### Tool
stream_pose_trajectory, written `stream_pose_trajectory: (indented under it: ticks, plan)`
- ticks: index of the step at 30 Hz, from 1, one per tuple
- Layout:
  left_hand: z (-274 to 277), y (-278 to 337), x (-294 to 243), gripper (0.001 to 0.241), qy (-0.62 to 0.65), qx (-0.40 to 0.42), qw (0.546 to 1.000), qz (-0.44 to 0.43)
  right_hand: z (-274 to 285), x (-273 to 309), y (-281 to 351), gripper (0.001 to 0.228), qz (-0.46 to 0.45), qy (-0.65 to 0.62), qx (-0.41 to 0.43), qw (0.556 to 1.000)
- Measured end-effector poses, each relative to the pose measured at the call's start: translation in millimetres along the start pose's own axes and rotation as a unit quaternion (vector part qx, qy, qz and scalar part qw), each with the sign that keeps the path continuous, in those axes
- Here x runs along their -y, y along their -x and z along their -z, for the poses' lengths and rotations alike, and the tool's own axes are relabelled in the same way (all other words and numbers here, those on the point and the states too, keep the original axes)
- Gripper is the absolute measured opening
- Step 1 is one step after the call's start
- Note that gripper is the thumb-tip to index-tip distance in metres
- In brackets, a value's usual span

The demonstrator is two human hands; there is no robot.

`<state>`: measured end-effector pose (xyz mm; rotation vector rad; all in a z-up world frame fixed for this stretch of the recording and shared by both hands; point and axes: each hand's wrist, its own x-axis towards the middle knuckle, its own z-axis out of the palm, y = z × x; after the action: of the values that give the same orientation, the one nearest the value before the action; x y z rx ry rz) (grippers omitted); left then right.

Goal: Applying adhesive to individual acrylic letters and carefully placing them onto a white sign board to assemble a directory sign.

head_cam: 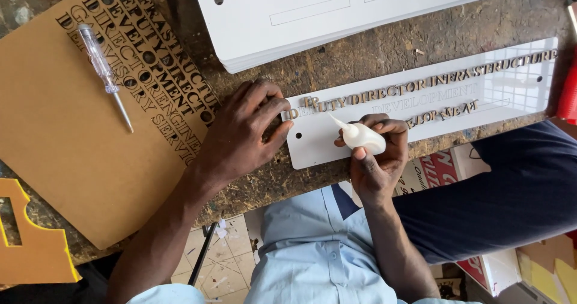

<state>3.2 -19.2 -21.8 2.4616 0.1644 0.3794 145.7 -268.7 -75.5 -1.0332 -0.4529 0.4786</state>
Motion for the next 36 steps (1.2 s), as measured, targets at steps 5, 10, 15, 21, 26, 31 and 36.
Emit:
stream_pose_trajectory:
  ticks: [5, 10, 15, 21, 26, 31, 36]
  plan:
    - [-2.3, -1.4, 0.2, 0.018, 0.013, -0.004, 1.000, 0.004, -0.6, 0.3, 0.0, 0.048, 0.004, 0.007, 0.004, 1.000]
    - [-5.1, -2.6, 0.4, 0.018, 0.014, -0.008, 1.000, 0.003, -2.3, 2.4, -0.5, 0.047, -0.001, 0.001, 0.007, 1.000]
    - [-4.5, -1.9, -0.3, 0.016, 0.001, -0.013, 1.000, 0.002, 0.6, 0.7, 0.8, 0.046, 0.000, 0.008, 0.015, 1.000]
    - [-6.6, -0.7, 0.3, 0.015, -0.010, -0.019, 1.000, 0.006, 0.8, 0.5, 0.5, 0.046, 0.004, 0.006, 0.015, 1.000]
    - [-5.8, -0.6, -1.7, 0.016, -0.015, -0.021, 1.000, 0.007, 1.1, -0.2, 0.2, 0.046, 0.003, 0.002, 0.013, 1.000]
    - [-5.8, -1.0, -2.2, 0.015, -0.014, -0.021, 1.000, 0.008, 1.2, 0.1, 0.3, 0.046, 0.002, 0.002, 0.013, 1.000]
    - [-7.8, -0.1, -2.3, 0.014, -0.028, -0.030, 0.999, 0.008, 1.4, -1.4, 0.6, 0.047, 0.004, 0.002, 0.010, 1.000]
